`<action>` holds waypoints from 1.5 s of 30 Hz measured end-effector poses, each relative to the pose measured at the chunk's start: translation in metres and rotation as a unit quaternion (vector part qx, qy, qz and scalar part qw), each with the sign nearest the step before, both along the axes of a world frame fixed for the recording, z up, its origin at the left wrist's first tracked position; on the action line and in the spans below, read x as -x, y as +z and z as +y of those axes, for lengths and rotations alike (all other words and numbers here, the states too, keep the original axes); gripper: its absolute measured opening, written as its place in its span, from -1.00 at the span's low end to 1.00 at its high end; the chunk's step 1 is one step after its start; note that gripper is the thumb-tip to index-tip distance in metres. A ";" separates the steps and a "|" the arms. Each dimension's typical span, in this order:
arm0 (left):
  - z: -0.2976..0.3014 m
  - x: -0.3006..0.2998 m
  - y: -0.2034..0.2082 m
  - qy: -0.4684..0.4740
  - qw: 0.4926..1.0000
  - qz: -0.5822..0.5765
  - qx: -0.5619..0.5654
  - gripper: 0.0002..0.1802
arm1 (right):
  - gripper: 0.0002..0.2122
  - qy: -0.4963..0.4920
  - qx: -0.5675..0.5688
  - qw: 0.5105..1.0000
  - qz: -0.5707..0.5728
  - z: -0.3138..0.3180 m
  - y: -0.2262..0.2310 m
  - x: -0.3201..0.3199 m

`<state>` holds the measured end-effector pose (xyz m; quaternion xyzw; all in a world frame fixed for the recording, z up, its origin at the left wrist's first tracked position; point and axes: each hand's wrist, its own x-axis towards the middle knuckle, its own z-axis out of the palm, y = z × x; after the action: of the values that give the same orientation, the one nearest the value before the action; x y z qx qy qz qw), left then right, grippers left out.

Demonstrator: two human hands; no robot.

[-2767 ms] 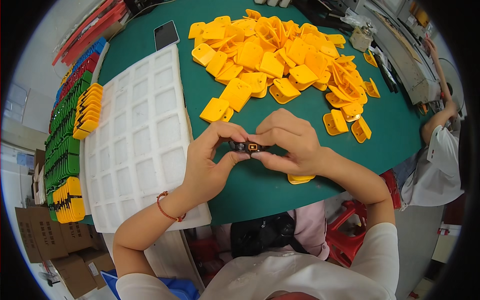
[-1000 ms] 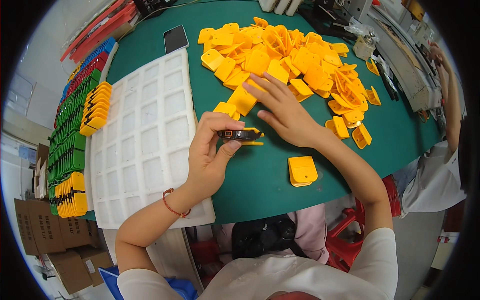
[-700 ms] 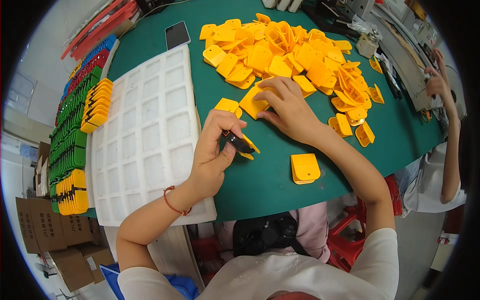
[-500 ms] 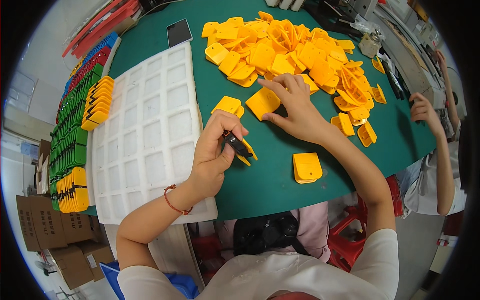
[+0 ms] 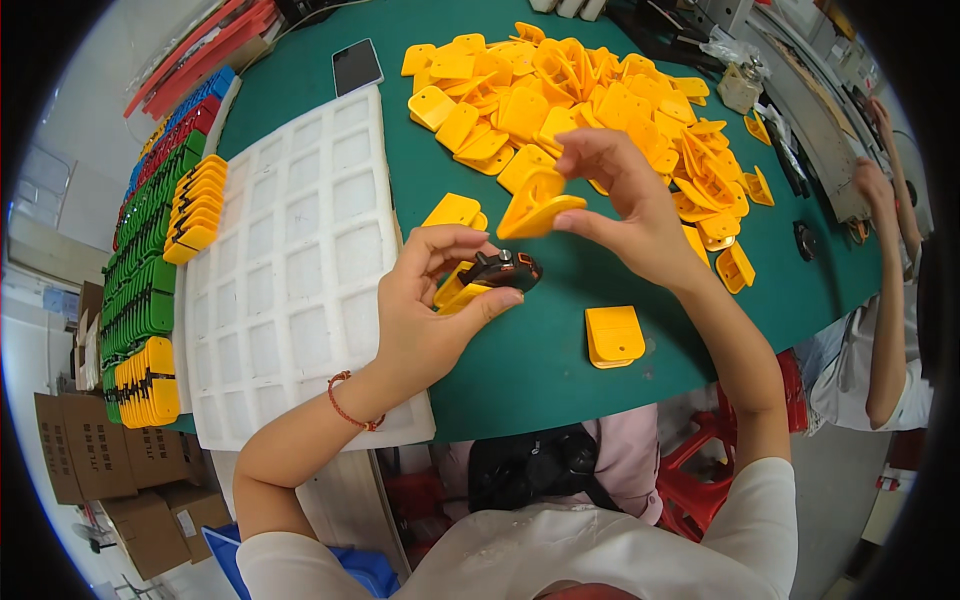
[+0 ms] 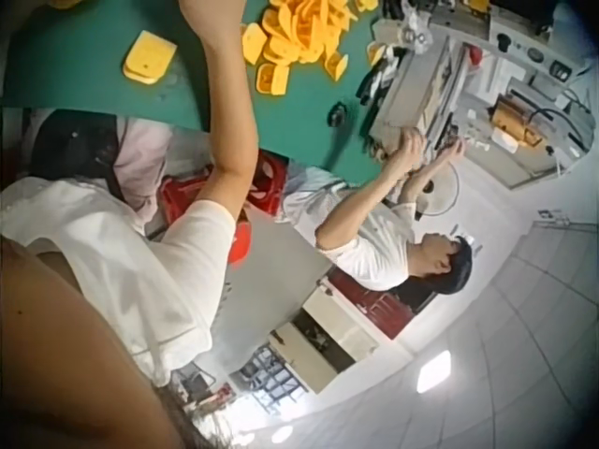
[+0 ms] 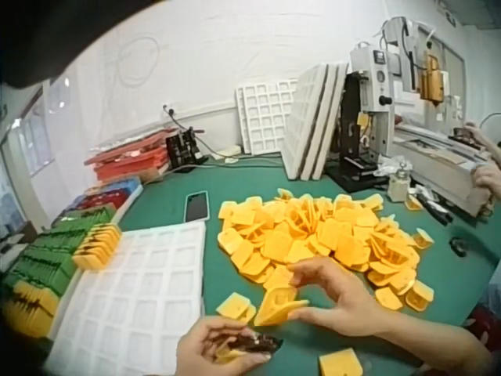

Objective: Manually assemble electronic circuit boards into yellow plastic housings and organize them in a foam tray.

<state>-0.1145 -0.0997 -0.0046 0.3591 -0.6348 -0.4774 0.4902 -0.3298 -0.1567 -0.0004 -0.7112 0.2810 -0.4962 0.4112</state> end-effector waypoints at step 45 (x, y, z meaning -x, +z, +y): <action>-0.013 -0.006 0.035 0.061 0.981 -0.143 0.116 -0.49 | -0.49 0.032 0.009 0.999 -0.028 0.025 0.012 -0.005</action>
<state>-0.1081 -0.1126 0.0304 0.4022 -0.7262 -0.3132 0.4612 -0.3252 -0.1321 0.0121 -0.7096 0.2420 -0.5047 0.4281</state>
